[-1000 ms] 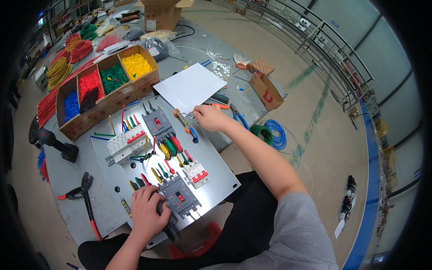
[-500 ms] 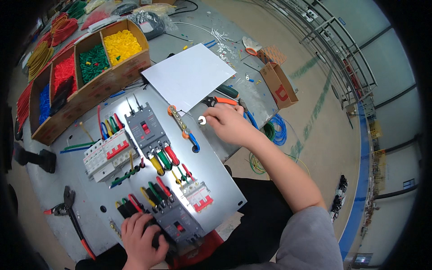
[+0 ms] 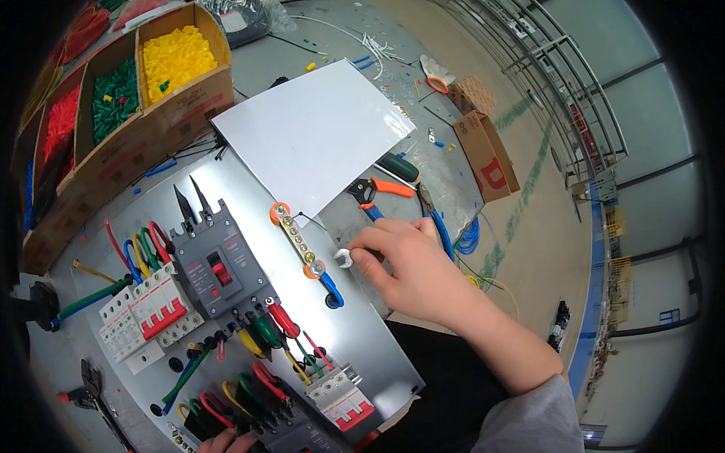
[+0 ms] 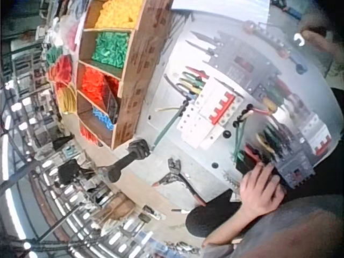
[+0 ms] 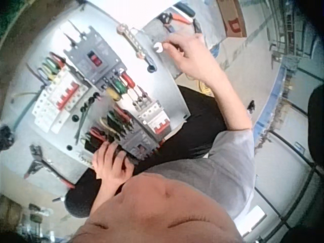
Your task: The person assembles an electrical panel by connecting colored wires to circuit breakers and terminal blocks. They use pliers and screwdrivers to strip, cut, and secure the wires while referencing a document on the table.
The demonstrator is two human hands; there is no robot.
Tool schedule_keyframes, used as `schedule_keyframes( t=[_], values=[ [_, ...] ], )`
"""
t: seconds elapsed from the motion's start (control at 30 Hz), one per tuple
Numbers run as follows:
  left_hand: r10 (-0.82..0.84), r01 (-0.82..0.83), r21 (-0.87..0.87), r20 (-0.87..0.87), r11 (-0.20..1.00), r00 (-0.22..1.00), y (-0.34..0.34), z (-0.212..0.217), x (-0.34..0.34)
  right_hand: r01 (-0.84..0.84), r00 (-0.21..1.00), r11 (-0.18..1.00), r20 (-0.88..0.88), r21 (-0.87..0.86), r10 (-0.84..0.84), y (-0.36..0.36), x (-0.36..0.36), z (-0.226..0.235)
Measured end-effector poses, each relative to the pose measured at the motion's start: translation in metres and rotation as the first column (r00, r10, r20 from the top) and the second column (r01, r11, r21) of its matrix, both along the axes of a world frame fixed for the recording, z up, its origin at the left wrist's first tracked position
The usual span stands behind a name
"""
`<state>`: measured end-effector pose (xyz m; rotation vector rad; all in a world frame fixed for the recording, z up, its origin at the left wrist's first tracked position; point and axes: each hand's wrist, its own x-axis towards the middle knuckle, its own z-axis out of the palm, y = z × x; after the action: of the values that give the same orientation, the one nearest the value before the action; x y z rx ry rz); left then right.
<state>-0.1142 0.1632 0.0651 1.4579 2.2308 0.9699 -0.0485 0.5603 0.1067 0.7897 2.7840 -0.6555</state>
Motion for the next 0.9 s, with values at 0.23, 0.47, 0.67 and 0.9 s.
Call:
schedule_keyframes(
  t=[0.23, 0.47, 0.67, 0.9],
  values=[
    [0.009, -0.009, 0.035, -0.007, 0.999, 1.000, 0.001, 0.000, 0.000, -0.059, 0.997, 0.998, -0.051, -0.008, 0.058, -0.009, -0.008, -0.010],
    [0.012, -0.012, 0.016, -0.019, 1.000, 1.000, -0.001, 0.008, 0.003, -0.239, 0.968, 0.938, -0.010, 0.252, 0.249, -0.006, -0.015, -0.016],
    [0.034, -0.030, 0.060, -0.075, 0.998, 0.997, -0.006, 0.005, 0.010, -0.359, 0.917, 0.852, -0.029, 0.380, 0.399, -0.001, -0.021, -0.015],
    [0.051, -0.038, 0.130, -0.101, 0.991, 0.994, -0.010, -0.001, 0.013, -0.460, 0.819, 0.619, 0.035, 0.637, 0.573, -0.007, -0.028, 0.003]
  ],
)
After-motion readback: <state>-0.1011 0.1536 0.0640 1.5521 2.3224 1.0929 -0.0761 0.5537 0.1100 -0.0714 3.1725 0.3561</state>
